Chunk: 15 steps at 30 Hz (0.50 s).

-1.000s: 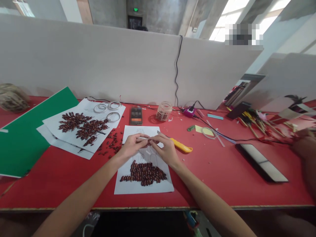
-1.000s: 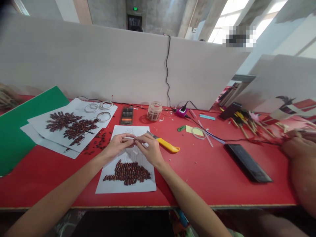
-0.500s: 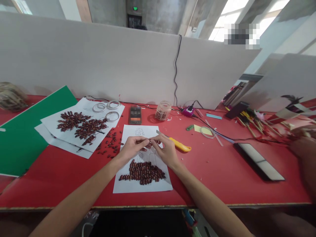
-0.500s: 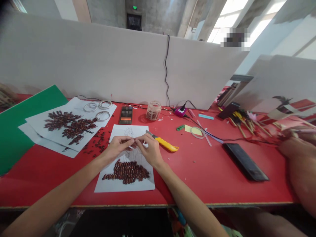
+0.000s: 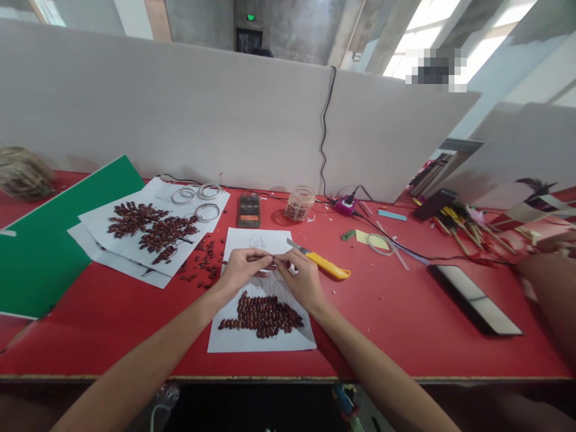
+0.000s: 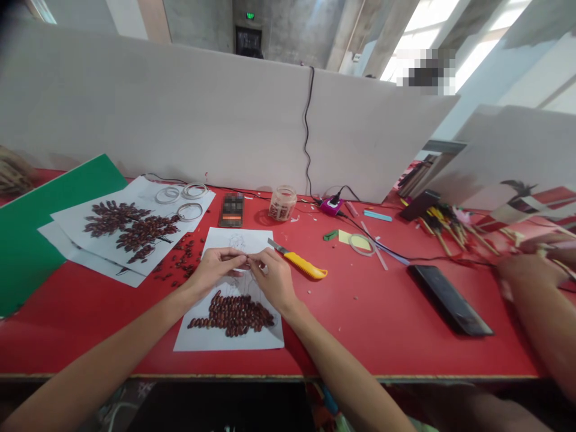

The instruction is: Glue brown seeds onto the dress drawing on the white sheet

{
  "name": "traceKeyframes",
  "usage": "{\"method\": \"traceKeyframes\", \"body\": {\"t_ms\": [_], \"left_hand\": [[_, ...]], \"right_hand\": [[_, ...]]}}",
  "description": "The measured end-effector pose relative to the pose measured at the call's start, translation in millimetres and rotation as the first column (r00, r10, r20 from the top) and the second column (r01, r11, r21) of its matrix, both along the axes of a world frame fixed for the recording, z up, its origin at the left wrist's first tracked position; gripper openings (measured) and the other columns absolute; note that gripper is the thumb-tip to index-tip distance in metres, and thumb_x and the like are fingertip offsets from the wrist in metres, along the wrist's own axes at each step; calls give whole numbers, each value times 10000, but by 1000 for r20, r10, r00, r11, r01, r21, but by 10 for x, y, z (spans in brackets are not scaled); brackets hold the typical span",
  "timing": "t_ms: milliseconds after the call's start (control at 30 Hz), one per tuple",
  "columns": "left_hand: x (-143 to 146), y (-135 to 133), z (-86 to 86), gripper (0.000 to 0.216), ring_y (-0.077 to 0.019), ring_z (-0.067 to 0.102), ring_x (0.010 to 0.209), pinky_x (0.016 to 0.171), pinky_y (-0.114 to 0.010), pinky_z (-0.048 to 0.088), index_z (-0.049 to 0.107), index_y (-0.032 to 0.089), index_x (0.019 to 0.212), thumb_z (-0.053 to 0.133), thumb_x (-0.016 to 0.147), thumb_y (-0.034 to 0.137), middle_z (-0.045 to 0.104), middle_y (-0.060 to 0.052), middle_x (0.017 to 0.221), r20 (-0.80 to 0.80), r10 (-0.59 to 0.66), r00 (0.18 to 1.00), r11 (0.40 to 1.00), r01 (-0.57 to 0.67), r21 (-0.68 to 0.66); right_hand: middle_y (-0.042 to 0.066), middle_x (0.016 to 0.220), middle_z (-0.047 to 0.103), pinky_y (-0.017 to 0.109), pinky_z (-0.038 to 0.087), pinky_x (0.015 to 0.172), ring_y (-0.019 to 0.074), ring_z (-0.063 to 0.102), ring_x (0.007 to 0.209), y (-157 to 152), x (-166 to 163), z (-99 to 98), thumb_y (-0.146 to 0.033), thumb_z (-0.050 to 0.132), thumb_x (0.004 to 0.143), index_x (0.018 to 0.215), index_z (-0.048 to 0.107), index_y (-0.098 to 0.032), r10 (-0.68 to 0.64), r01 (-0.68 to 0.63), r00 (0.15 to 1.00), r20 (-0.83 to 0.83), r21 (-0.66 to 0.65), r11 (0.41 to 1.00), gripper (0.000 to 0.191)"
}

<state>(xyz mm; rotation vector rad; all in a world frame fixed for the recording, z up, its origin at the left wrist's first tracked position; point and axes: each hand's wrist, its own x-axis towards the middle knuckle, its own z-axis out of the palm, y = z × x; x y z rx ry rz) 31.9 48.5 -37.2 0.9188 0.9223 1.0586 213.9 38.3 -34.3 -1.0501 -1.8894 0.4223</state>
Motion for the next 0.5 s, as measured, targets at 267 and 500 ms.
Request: {"method": "traceKeyframes", "body": {"t_ms": [267,500], "left_hand": [[5,-12,8,406,-202,738,786,665,-295,627,759,117,874,916,670,430,770,-99,843,6,-29,1000,999,29,-38],[-5,-25,51,376,-223,737,856,676,-294,610,765,129,900,797,788,487,773,-124,920,-106,-52,993,997,58,50]], "right_hand": [[67,1019,711,354,570,805,218,681,924,-9,41,-58,-238,613,1014,1214,724,-264,71,-81,995,77,140,987,230],[60,927,720,359,559,780,216,677,850,-20,86,11,-235,644,981,1101,770,-237,5,-10,998,61,81,997,174]]}}
